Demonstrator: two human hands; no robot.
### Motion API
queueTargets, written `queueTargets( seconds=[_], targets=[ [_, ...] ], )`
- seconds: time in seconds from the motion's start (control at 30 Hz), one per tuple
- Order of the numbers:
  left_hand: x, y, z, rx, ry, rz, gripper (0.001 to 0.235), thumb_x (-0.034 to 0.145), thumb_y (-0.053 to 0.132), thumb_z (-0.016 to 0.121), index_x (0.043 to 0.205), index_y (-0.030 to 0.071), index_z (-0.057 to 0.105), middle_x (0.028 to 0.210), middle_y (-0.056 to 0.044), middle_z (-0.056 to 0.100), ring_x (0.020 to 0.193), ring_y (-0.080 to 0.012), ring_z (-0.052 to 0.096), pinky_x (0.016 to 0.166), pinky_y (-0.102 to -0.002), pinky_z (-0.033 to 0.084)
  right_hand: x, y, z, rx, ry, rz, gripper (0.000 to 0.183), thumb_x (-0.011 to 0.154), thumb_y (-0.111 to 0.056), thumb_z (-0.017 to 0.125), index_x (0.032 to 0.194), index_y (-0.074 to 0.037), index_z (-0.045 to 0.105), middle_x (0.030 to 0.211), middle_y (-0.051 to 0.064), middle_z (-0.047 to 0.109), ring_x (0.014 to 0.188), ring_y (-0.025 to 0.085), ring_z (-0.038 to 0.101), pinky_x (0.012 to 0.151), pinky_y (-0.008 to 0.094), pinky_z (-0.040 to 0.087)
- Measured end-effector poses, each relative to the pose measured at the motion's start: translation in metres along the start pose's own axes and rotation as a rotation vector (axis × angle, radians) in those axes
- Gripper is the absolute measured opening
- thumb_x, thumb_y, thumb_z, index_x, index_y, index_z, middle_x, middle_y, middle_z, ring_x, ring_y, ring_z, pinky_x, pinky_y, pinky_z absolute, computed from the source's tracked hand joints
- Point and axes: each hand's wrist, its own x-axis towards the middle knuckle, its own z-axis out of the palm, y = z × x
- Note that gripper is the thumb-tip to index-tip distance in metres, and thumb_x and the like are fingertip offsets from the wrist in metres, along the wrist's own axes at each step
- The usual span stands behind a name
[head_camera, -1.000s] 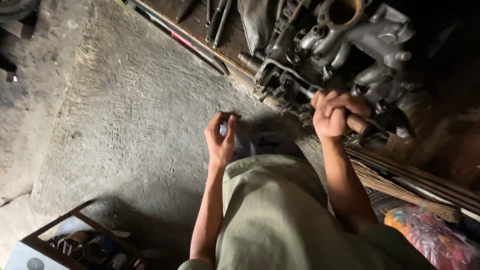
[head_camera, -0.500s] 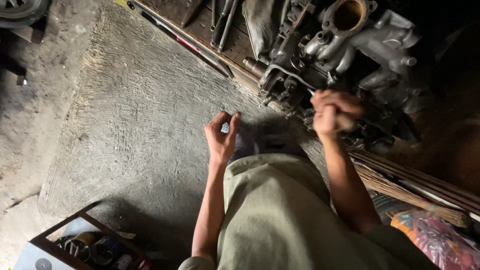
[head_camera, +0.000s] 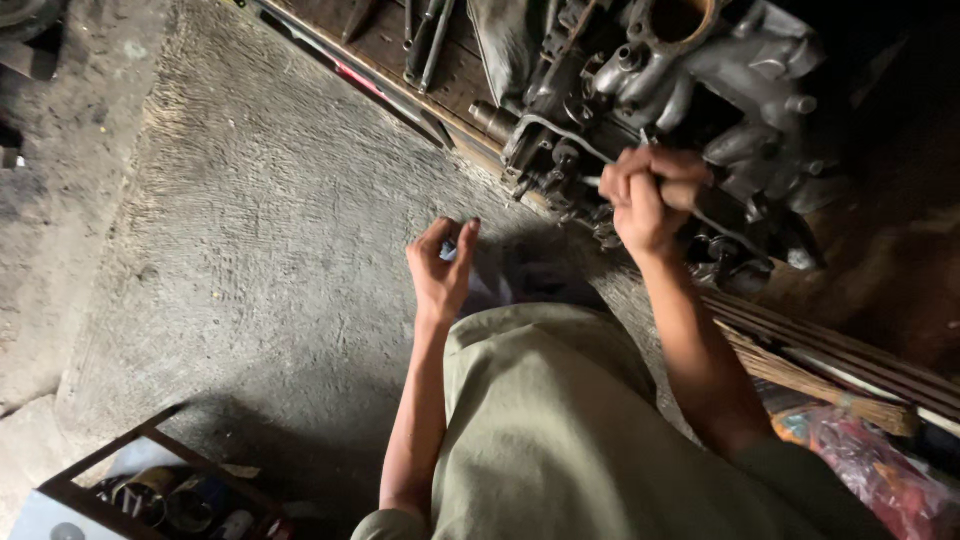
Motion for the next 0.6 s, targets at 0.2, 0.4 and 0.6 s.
queueTargets(
  seconds=[0.2,0.4,0.6],
  targets=[
    [-0.008,-0.002,0.000,-0.068,-0.006,-0.019,0.040,0.099,0.016,0.072,0.075,-0.003,0.046,0.066,-0.008,0.041,0.066,-0.0119,0.036,0.059,-0.031,0.034,0.026,0.016,-0.013,-0.094,0.014,-0.134,0.023,0.094,0.007,0.042,0.073,0.003,0.050,0.058,0.000,0.045,0.044,0.009,0.035,0.040,0.025,0.031],
    [-0.017,0.003,-0.009,-0.172,-0.033,-0.024,0.018,0.100,0.015,0.066,0.094,-0.003,0.067,0.077,-0.007,0.062,0.068,-0.0085,0.053,0.059,-0.029,0.044,0.009,0.021,-0.019,-0.103,-0.061,-0.154,0.021,0.089,0.000,0.045,0.070,-0.005,0.052,0.058,0.001,0.051,0.044,0.009,0.044,0.040,0.027,0.036],
    [-0.025,0.002,-0.007,-0.013,0.007,0.040,0.016,0.095,0.005,0.072,0.085,-0.003,0.063,0.076,-0.011,0.060,0.067,-0.0170,0.055,0.065,-0.032,0.045,0.016,0.016,-0.025,0.036,0.027,0.001,0.027,0.096,0.003,0.044,0.070,0.000,0.046,0.060,0.003,0.047,0.043,0.004,0.038,0.043,0.022,0.032]
  ],
)
